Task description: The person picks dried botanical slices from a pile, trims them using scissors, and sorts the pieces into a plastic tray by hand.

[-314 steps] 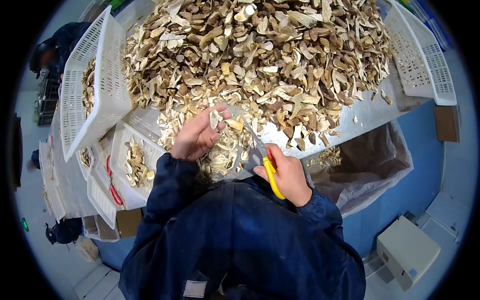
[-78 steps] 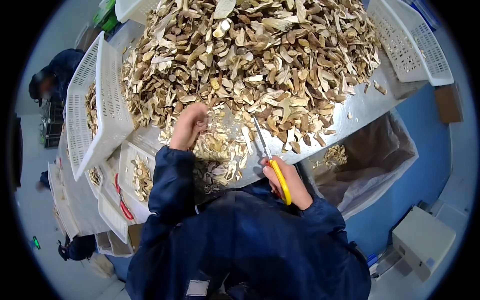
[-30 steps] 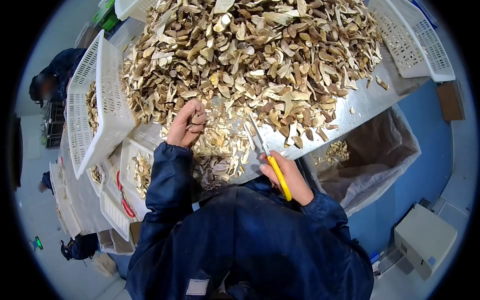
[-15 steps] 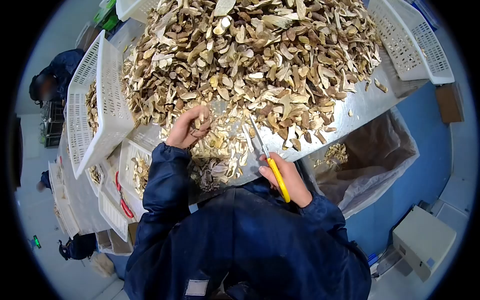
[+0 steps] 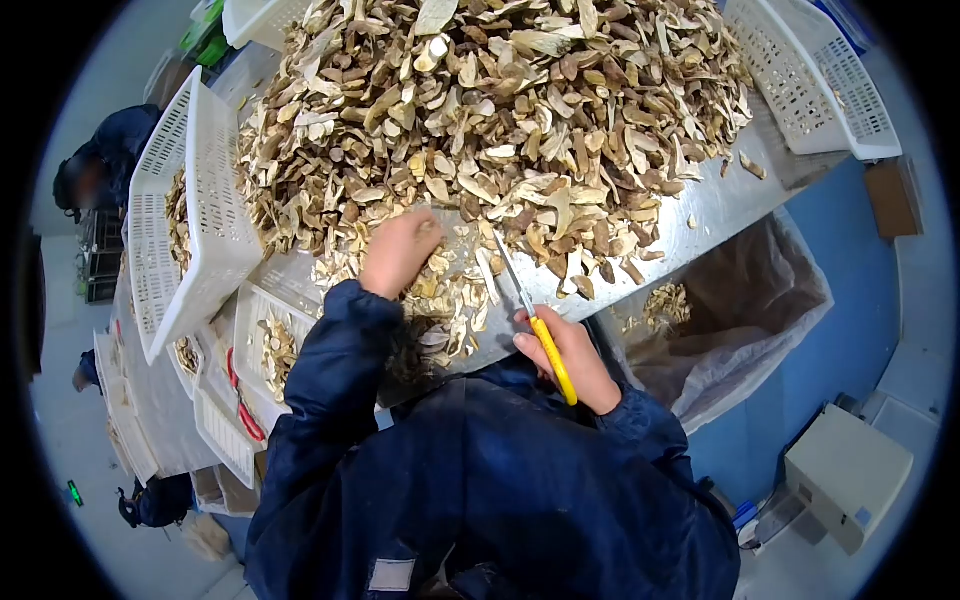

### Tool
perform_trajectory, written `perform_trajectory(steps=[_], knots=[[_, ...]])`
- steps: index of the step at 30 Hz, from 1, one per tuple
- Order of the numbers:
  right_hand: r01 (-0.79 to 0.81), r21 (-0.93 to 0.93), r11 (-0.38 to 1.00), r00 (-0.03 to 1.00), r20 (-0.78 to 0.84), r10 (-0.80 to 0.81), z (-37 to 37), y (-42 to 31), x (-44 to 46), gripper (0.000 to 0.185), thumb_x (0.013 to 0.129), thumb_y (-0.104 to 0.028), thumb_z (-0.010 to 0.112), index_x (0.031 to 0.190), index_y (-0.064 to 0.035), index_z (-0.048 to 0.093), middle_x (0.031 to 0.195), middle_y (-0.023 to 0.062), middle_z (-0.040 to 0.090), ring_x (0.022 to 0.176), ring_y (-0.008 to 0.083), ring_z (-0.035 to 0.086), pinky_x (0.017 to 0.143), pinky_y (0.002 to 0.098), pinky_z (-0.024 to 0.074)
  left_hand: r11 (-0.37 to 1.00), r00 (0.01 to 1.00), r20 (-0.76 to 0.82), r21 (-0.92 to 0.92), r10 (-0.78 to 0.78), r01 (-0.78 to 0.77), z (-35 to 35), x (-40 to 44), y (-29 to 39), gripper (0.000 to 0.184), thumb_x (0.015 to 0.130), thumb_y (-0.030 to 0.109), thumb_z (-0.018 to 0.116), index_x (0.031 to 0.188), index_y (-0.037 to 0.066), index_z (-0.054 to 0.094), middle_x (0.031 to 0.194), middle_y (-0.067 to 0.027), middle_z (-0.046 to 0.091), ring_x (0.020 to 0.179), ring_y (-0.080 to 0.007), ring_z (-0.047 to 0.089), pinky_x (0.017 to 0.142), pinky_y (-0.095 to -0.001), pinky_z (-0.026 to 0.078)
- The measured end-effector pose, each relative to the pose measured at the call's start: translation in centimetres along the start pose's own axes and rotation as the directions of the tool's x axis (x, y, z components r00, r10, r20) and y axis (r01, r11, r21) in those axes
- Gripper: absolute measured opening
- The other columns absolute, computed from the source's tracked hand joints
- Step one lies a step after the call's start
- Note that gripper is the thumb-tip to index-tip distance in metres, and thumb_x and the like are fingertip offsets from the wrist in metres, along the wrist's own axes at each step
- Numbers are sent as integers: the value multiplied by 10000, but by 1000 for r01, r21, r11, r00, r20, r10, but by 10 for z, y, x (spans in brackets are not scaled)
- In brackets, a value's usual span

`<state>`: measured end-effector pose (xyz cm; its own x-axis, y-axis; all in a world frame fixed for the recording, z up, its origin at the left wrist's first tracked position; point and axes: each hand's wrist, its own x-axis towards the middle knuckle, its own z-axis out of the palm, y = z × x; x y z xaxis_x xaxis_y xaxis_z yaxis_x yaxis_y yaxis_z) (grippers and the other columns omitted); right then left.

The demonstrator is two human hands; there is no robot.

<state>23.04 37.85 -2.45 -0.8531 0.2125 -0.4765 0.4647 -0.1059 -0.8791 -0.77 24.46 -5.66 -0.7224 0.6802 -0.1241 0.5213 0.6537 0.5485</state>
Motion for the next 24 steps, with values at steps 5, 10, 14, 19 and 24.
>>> perform_trajectory(steps=[5,10,14,19,24], knots=[[23,-9,1000,999,29,-23,2,4,6,310,910,-267,612,1096,-29,542,623,3,501,476,70,466,465,235,383,459,927,371,-814,-62,357,-31,-12,-42,187,907,184,562,930,30,664,634,40,542,527,-9,393,434,-185,282],[50,-24,998,998,28,-49,3,5,6,314,908,-272,615,1090,-28,540,621,6,502,477,71,464,465,236,380,565,965,221,-782,-144,263,-13,8,-26,186,852,183,645,927,27,578,731,-12,588,577,-64,491,455,-215,360],[25,2,1000,1000,10,-25,0,1,1,320,906,-276,618,1092,-28,539,641,4,510,482,70,465,470,233,385,994,994,-14,-20,109,-110,20,21,15,232,812,205,649,902,8,567,732,-146,644,639,-256,630,566,-363,487],[33,7,999,999,-23,-32,-2,1,-3,324,904,-281,620,1090,-28,538,646,4,512,483,72,471,469,230,388,984,992,-69,150,108,-96,22,21,23,232,797,202,609,934,15,597,738,-202,653,678,-330,659,600,-416,508],[10,10,1000,1000,-11,-10,-3,4,0,326,903,-281,620,1091,-28,541,643,5,515,483,72,474,468,225,389,448,861,466,-737,-204,506,-19,-4,-3,312,868,273,590,1078,43,615,709,10,549,602,-55,480,466,-207,343]])
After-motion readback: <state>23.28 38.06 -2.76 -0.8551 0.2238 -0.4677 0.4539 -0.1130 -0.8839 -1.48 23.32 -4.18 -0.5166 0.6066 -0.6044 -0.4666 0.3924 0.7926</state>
